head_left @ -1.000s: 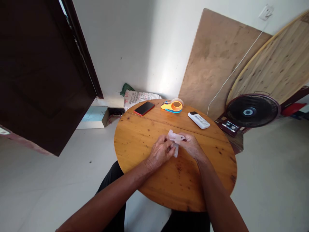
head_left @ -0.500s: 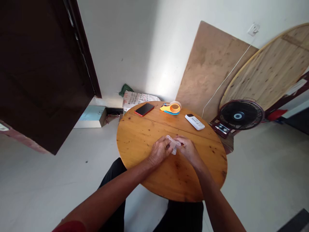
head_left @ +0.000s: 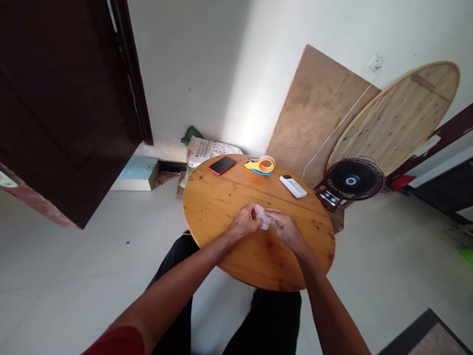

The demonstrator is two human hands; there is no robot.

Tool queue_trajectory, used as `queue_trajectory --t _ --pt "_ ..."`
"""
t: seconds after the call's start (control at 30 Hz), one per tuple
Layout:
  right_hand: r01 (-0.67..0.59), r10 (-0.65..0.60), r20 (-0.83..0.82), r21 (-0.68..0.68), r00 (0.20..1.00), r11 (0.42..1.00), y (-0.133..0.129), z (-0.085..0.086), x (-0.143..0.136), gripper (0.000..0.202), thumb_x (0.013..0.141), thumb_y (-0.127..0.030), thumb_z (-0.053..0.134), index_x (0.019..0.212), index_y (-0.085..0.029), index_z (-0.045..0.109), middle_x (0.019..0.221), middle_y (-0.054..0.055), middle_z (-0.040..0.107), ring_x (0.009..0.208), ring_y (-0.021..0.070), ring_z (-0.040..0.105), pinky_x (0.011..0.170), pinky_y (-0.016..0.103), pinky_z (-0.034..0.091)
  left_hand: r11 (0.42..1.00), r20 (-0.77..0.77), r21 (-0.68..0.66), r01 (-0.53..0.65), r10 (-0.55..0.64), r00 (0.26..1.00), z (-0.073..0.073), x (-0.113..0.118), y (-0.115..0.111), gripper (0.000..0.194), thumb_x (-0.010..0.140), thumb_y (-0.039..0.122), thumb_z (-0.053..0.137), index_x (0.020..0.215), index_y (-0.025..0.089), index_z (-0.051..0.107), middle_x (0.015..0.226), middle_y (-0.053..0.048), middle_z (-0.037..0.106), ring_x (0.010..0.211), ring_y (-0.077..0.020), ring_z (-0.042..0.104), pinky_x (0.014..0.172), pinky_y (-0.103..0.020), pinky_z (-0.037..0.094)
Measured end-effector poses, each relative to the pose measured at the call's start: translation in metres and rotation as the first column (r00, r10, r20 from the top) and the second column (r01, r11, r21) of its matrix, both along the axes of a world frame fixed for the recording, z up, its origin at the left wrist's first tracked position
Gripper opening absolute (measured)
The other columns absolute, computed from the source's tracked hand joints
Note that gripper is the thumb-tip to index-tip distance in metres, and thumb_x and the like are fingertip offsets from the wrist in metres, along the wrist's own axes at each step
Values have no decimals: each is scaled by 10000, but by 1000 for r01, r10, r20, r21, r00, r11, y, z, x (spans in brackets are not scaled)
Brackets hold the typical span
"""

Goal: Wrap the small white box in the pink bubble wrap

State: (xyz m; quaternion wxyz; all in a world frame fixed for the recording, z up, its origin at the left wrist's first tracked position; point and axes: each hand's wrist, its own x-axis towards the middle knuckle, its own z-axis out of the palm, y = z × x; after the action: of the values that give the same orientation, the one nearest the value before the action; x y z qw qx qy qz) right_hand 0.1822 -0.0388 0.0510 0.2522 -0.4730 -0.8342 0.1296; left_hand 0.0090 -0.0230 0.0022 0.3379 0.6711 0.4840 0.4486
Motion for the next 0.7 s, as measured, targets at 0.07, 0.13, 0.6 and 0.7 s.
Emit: queue_trajectory --t 0.07,0.13,0.6,0.7 --pt "-5 6 -14 19 1000 1000 0 -4 3 320 847 -229 489 1088 -235 699 1210 83 653 1128 235 605 998 427 454 998 3 -42 -38 38 999 -1 -1 1 289 644 194 646 917 177 552 690 62 501 589 -82 453 578 -200 410" --pt "-18 19 -34 20 999 1000 1 -7 6 318 842 -222 496 1090 -229 696 1221 84 647 1131 229 605 1006 426 454 999 23 0 -40 40 999 -3 -3 3 491 618 180 674 1088 189 530 820 35 532 684 -94 505 664 -220 461" --pt "17 -17 -98 4 995 1000 -12 -16 1 284 787 -215 540 1064 -231 601 1284 82 594 1100 230 609 897 374 498 950 15 229 213 -222 975 -4 -17 9 251 691 30 581 868 191 655 1143 -60 559 1149 -182 507 1012 -358 418" --pt "30 -27 -88 23 996 999 -16 -23 0 332 764 -198 544 1093 -242 568 1315 77 566 1155 232 573 945 394 470 951 1 234 201 -207 978 -5 -16 9 238 688 26 592 857 180 659 1214 -72 536 1225 -200 457 1043 -378 386"
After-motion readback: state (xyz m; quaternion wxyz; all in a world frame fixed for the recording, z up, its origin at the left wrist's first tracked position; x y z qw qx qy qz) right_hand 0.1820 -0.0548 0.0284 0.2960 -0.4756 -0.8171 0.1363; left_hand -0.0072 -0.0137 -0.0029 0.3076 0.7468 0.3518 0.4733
